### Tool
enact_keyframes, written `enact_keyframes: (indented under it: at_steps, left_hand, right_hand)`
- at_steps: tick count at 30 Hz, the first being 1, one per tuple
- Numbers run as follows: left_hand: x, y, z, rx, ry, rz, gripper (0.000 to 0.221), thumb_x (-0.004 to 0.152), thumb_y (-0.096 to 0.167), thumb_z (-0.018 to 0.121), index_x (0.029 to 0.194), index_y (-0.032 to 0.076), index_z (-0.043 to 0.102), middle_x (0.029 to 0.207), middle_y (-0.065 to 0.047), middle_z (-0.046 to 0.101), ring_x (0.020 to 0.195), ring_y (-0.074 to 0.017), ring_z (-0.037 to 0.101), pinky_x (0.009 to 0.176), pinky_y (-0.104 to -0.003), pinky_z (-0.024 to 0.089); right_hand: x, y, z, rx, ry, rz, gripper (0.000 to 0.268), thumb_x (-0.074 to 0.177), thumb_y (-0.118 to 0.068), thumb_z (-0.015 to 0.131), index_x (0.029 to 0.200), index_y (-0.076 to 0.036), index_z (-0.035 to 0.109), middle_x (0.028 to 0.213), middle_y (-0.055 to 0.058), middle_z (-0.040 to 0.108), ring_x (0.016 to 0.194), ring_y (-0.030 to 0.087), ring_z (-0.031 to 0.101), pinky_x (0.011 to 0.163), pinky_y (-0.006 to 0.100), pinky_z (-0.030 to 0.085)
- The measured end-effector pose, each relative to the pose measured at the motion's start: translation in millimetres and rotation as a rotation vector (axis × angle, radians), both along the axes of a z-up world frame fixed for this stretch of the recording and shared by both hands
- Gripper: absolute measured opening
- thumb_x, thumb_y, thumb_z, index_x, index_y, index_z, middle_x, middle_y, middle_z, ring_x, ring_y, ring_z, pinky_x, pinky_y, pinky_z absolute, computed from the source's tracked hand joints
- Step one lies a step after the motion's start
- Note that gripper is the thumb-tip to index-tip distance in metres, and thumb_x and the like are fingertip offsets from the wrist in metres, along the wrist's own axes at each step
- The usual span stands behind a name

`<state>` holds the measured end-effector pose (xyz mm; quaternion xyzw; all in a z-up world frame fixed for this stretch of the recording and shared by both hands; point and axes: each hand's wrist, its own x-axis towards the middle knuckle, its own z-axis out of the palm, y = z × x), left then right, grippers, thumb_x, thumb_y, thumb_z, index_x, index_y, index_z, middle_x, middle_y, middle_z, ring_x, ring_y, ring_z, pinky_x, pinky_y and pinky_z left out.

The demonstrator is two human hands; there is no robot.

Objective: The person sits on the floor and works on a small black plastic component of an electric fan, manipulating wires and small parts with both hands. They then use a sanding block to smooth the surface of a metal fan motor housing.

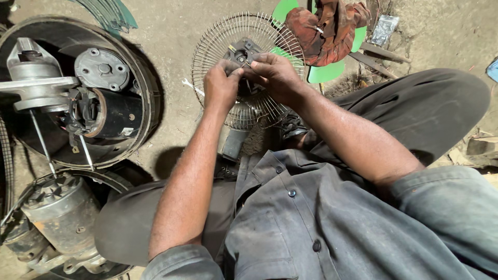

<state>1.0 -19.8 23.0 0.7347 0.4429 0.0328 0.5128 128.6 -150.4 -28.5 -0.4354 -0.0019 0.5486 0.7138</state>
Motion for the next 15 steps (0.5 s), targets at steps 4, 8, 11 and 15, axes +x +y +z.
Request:
enact_keyframes:
  at_steps: [4, 8, 11, 15]
  left_hand:
    - [0, -2, 2, 0.084, -0.005, -0.025, 0.015, 0.088, 0.021, 0.076, 0.097, 0.01, 0.076, 0.094, -0.006, 0.078, 0.086, -0.0177, 0.074, 0.077, -0.035, 0.058]
    - [-2, -7, 1, 0.2, -0.098, -0.053, 0.014, 0.087, 0.019, 0.076, 0.097, 0.008, 0.075, 0.094, -0.007, 0.077, 0.087, -0.02, 0.075, 0.08, -0.035, 0.058]
    - [-2, -12, 0, 0.305, -0.138, -0.08, 0.014, 0.087, 0.017, 0.077, 0.095, 0.006, 0.074, 0.096, -0.009, 0.076, 0.091, -0.0232, 0.073, 0.082, -0.037, 0.057]
    - [-2, -19, 0, 0.314, -0.154, -0.095, 0.013, 0.086, 0.014, 0.074, 0.097, 0.008, 0.076, 0.101, -0.008, 0.074, 0.096, -0.0219, 0.072, 0.086, -0.037, 0.056]
  right_hand:
    - [0, 3, -1, -0.004, 0.005, 0.003, 0.03, 0.095, -0.007, 0.071, 0.12, 0.004, 0.057, 0.107, 0.011, 0.071, 0.098, 0.021, 0.074, 0.096, 0.035, 0.064]
    - [1, 6, -3, 0.024, 0.025, -0.002, 0.033, 0.095, -0.006, 0.072, 0.123, 0.004, 0.056, 0.107, 0.013, 0.07, 0.095, 0.022, 0.072, 0.089, 0.035, 0.063]
    - [1, 6, -3, -0.032, 0.019, -0.024, 0.033, 0.095, -0.006, 0.071, 0.123, 0.002, 0.054, 0.107, 0.012, 0.07, 0.093, 0.021, 0.073, 0.086, 0.035, 0.063]
    - [1, 7, -5, -0.026, 0.043, -0.053, 0.034, 0.094, -0.006, 0.071, 0.122, 0.002, 0.055, 0.105, 0.011, 0.069, 0.091, 0.02, 0.073, 0.084, 0.034, 0.065]
